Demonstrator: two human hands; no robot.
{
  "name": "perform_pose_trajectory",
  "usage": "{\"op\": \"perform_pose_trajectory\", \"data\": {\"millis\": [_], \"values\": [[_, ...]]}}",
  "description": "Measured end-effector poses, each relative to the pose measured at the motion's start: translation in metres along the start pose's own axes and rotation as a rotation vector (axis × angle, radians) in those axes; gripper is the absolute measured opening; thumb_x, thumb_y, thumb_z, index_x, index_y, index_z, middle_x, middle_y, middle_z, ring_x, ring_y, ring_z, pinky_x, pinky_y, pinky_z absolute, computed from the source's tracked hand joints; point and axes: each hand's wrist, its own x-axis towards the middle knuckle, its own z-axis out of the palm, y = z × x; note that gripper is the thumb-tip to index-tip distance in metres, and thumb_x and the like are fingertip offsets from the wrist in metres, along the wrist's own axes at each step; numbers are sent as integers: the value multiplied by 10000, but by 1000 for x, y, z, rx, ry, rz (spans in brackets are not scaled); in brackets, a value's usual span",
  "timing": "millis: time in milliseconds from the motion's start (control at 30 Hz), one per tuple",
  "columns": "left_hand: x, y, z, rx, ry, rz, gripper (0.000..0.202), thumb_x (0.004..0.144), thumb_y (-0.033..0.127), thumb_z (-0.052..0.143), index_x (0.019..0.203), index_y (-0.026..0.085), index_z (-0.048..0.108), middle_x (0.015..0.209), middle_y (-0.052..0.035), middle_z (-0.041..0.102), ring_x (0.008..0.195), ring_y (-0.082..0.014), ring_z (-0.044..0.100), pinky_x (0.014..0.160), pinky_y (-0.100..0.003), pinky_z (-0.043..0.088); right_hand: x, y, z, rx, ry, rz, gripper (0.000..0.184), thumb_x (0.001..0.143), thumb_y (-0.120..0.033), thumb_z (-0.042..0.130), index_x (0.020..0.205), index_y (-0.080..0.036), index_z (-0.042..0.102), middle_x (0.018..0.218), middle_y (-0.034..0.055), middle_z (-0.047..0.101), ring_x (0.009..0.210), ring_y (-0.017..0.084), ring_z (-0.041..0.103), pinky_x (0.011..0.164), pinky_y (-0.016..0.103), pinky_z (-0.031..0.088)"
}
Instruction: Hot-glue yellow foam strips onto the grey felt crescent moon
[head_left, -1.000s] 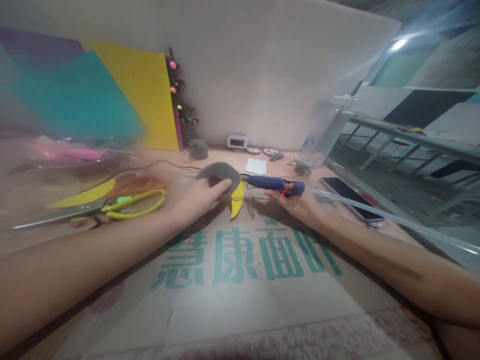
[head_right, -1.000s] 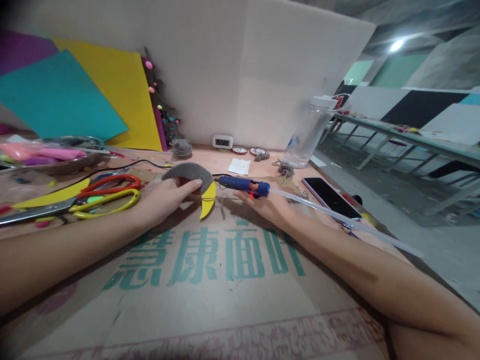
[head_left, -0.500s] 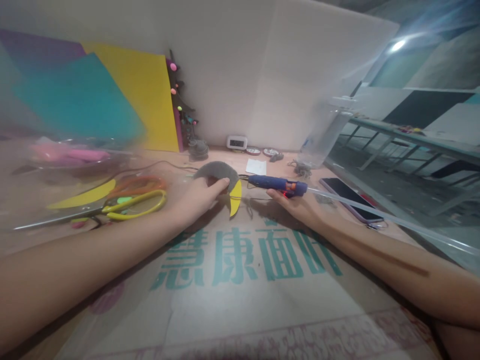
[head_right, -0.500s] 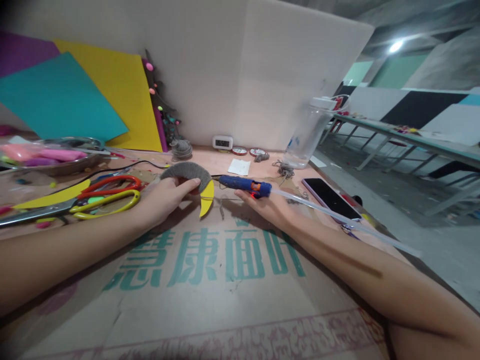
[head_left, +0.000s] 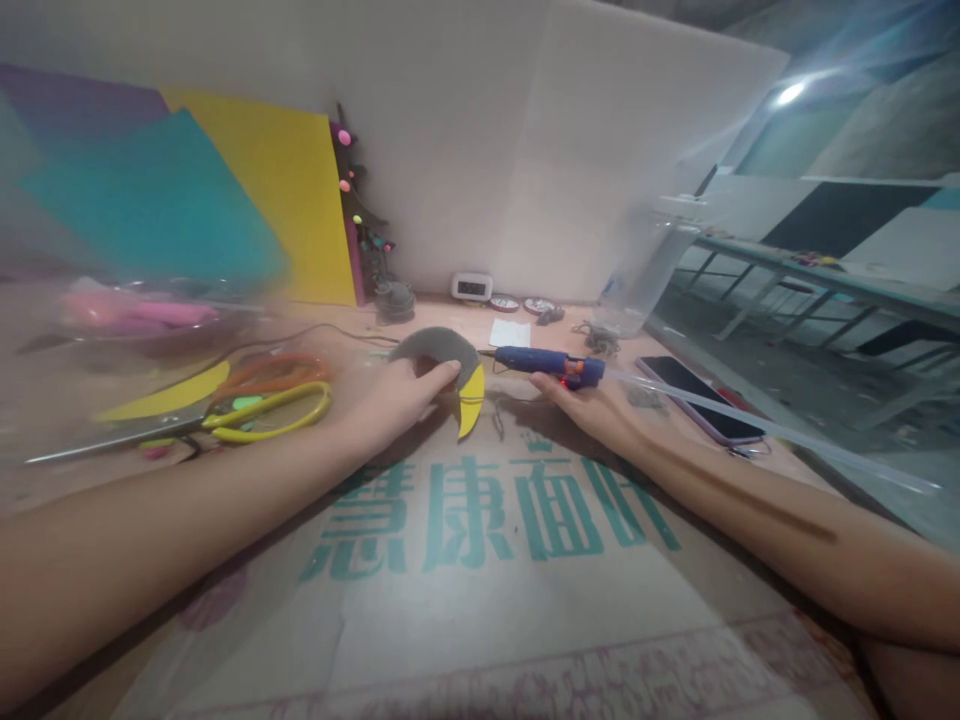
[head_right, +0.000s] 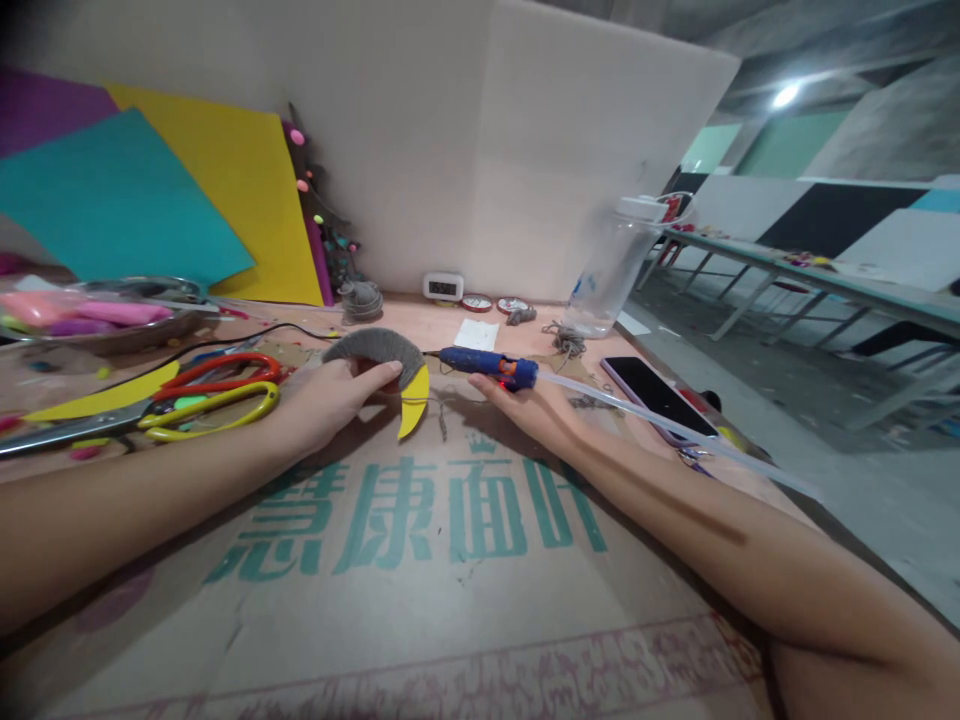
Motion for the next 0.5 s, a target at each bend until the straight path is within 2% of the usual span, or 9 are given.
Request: {"op": "perform_pose_trajectory", "data": {"millis": [100, 167, 267, 300, 400, 433, 500], "values": [[0, 0, 0, 3, -11, -9, 306, 744, 506, 605, 719, 202, 630, 614, -28, 644, 671, -215, 628, 572, -292, 465, 10, 9, -5, -44, -36, 43, 347, 858, -478, 517, 741, -196, 681, 724, 29, 688, 709, 211, 650, 706, 333, 546], [0, 0, -1, 2, -33, -5, 301, 752, 503, 598, 712, 206, 622, 581, -23, 623, 649, -214, 622, 560, -295, 458, 23, 23, -8, -23, -35, 5, 360, 880, -471, 475, 796, -194, 690, 766, 26, 692, 750, 204, 651, 736, 323, 533], [0, 0, 0, 4, -55, -6, 296, 751, 496, 594, 709, 203, 618, 558, -21, 610, 635, -218, 618, 548, -296, 448, 46, 53, -13, -12, 116, -40, 378, 879, -477, 476, 929, -171, 693, 971, 61, 709, 941, 224, 643, 877, 351, 501], [0, 0, 0, 8, -58, -3, 296, 745, 495, 597, 708, 202, 619, 556, -20, 610, 636, -220, 619, 547, -296, 446, 53, 64, -14, -45, 153, -8, 416, 862, -518, 504, 974, -165, 693, 996, 71, 710, 969, 239, 637, 897, 368, 491], [1, -1, 0, 9, -84, 34, 297, 734, 496, 600, 719, 201, 630, 571, -17, 618, 649, -221, 620, 560, -296, 451, 64, 93, -16, -196, 56, 208, 511, 816, -596, 553, 1005, -146, 703, 910, 106, 721, 885, 285, 662, 839, 415, 504], [1, -1, 0, 4, -97, 46, 298, 736, 498, 596, 726, 202, 634, 577, -16, 621, 651, -219, 620, 566, -296, 455, 66, 100, -16, -225, 40, 240, 513, 811, -586, 569, 1018, -135, 701, 912, 121, 724, 880, 293, 666, 832, 417, 505], [2, -3, 0, -11, -113, 57, 298, 741, 497, 592, 747, 203, 645, 591, -18, 629, 656, -217, 622, 578, -297, 462, 68, 111, -16, -225, 40, 212, 477, 823, -521, 588, 1073, -127, 688, 989, 142, 725, 932, 294, 667, 864, 412, 496]]}}
